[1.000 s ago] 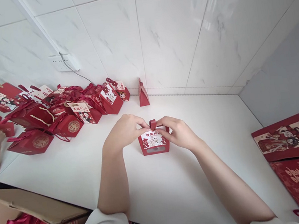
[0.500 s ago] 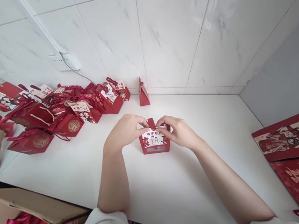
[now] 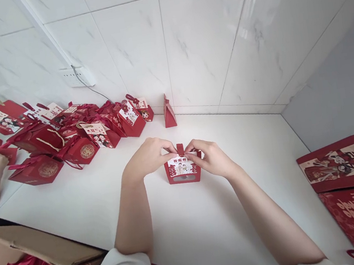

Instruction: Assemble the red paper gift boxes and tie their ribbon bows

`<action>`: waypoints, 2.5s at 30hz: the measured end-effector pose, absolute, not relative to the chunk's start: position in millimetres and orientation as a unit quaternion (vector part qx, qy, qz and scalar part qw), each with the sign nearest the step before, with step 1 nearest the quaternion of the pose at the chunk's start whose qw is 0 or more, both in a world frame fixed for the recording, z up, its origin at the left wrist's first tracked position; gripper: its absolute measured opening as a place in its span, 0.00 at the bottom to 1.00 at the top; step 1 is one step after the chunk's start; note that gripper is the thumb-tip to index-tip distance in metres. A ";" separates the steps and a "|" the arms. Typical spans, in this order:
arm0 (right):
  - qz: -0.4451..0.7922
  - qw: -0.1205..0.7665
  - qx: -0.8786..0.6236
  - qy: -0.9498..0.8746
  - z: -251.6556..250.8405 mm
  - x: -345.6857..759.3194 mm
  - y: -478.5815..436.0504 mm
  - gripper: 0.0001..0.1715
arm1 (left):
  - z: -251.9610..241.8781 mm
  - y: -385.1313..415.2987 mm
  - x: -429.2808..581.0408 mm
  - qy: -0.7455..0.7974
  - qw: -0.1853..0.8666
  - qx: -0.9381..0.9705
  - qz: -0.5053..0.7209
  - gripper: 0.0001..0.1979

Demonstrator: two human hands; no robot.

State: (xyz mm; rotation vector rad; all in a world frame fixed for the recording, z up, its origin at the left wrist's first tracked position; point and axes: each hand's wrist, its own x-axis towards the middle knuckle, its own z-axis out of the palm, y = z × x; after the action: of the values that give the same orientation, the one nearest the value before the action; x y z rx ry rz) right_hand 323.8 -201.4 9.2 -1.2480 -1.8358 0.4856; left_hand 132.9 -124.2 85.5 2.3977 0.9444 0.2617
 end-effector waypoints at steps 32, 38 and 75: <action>0.160 0.530 -0.583 -0.595 -13.9 323.1 -182.6 0.12 | 44.2 -91.8 154.9 0.277 0.451 0.826 0.196 0.13; 0.165 0.536 -0.572 -0.598 -12.5 324.5 -183.8 0.09 | 46.4 -96.9 159.0 0.293 0.429 0.836 0.174 0.15; 0.102 0.424 -0.508 -0.743 -8.8 332.1 -189.4 0.21 | 41.3 -91.5 157.6 0.273 0.422 0.845 0.179 0.18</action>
State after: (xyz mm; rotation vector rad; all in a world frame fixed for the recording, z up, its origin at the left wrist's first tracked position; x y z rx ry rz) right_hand 332.1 -189.4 -8.8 -1.2705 -1.8576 0.2557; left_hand 157.6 -91.5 41.3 2.1171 0.6848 0.4494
